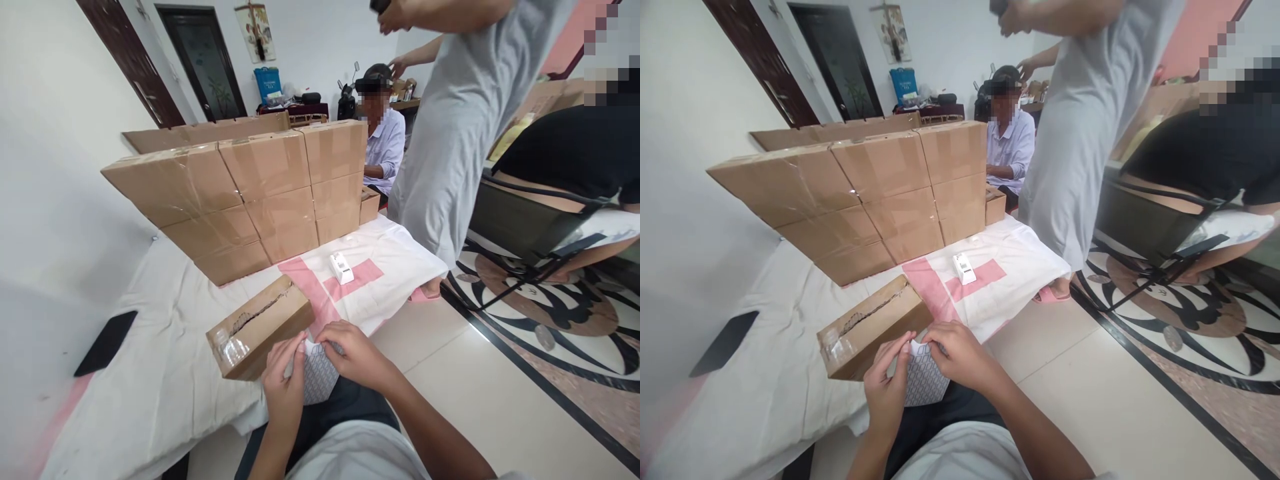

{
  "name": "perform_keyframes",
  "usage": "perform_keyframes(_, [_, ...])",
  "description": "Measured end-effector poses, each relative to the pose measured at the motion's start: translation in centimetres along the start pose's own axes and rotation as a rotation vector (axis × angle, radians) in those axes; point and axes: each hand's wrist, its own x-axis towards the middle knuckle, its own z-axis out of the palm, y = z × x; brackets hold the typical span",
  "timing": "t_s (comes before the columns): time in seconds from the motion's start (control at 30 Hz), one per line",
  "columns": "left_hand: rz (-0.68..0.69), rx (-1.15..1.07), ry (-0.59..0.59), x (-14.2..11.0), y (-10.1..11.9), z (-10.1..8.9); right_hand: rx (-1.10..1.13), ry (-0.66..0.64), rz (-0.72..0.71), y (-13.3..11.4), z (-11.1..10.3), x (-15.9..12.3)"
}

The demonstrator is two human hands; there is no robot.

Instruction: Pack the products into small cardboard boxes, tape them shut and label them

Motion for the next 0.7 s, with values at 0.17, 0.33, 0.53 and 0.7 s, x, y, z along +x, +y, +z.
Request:
perform_keyframes(0.17, [-0.111,0.009,0.034,0.3,-0.4,-0.5,0.015,-0.014,0.032,0.1,0.1,-0.2])
perform_keyframes(0.33, [-0.245,0.032,0.115,0.2,-1.0,-1.4,0.075,0.074,0.147,2.2,-1.9,-0.5])
perform_keyframes(0.53, [-0.390,0.018,0.203,0.3,-2.7,-3.4,-0.223,0.205,0.268,11.0,-10.1,1.7])
perform_keyframes(0.7, [-0.409,0.053,0.189,1.3,-4.2,-4.5,-0.649,0.203,0.338,19.0,-16.1,8.2])
